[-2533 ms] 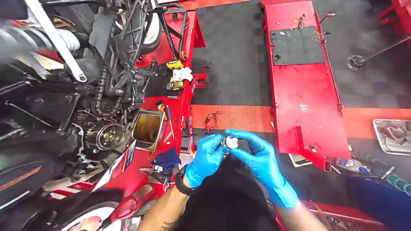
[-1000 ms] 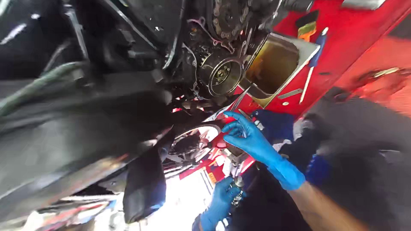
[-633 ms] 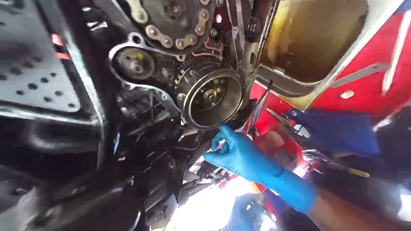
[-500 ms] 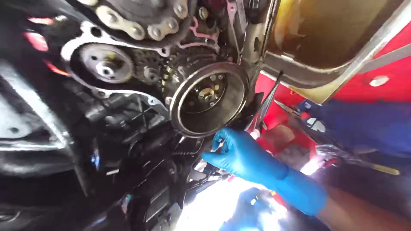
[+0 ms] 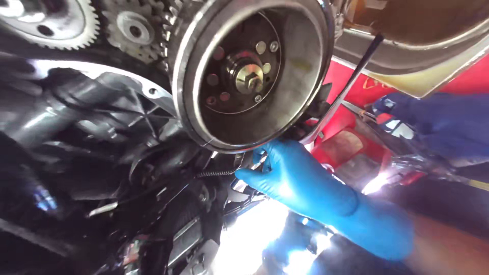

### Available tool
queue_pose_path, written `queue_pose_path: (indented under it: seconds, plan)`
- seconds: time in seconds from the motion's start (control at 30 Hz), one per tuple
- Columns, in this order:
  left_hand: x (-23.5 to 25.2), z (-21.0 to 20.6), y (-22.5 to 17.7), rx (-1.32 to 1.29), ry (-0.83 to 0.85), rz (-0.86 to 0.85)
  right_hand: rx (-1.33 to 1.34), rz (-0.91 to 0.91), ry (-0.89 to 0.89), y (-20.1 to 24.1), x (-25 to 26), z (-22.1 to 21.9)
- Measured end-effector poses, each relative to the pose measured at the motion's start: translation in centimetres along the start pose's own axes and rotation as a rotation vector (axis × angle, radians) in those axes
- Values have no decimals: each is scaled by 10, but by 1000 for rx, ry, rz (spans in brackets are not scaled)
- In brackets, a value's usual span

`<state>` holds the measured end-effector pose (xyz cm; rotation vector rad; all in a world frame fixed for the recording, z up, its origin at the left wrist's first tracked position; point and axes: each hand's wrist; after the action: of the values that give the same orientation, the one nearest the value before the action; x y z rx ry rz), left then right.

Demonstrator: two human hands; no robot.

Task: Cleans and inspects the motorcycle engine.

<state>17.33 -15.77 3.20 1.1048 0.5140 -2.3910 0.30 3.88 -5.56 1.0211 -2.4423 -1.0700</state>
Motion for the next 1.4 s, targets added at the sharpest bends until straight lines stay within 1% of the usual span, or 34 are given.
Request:
queue_pose_path:
  seconds: [0.03, 0.07, 0.1, 0.2, 0.27, 0.37, 0.5, 0.57, 0.63, 0.7, 0.77, 0.8, 0.83, 0.87, 0.93, 1.13, 1.4]
  plan:
    - [0, 0, 1, -15, -7, 14, 33, 150, -181, -26, 13, -27]
    - [1, 0, 1, -33, -12, 9, 68, 231, -280, -41, 23, -44]
    - [1, 0, 1, -47, -12, -11, 83, 256, -310, -46, 28, -50]
    - [2, 2, -1, -57, 8, -59, 57, 229, -296, -43, 28, -49]
    - [3, 1, -3, -78, 5, -52, 24, 213, -293, -41, 28, -49]
    - [3, 2, -4, -88, 5, -25, -23, 199, -347, -45, 32, -55]
    - [3, 2, -7, -130, 13, 0, -31, 214, -340, -44, 34, -55]
    - [4, 2, -8, -147, 17, -19, -52, 240, -351, -44, 35, -55]
    - [4, 2, -8, -131, 24, -73, -49, 256, -349, -44, 36, -54]
    - [3, 2, -17, -65, 21, -124, 23, 290, -304, -42, 35, -50]
    - [-3, -1, -41, 19, -20, -136, 69, 309, -272, -41, 34, -47]
    - [-2, -1, -40, 21, -24, -145, 74, 312, -264, -42, 34, -47]
    - [0, 0, -28, -6, -14, -155, 75, 307, -256, -42, 33, -46]
    - [3, 1, -18, -49, -6, -151, 69, 299, -251, -42, 33, -46]
    - [5, 0, -10, -114, -6, -126, 69, 287, -252, -42, 32, -46]
    - [7, 1, -11, -124, -20, -113, 137, 316, -315, -44, 33, -51]
    - [7, 0, -8, -124, -34, -160, 256, 321, -313, -46, 32, -53]
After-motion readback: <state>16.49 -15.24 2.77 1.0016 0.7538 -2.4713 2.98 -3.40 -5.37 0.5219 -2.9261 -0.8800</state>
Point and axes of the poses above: each hand's wrist, its own x-axis towards the middle knuckle, its own z-axis out of the back of the hand, y = z × x, and after that the axes turned 1 degree about -z, right-handed
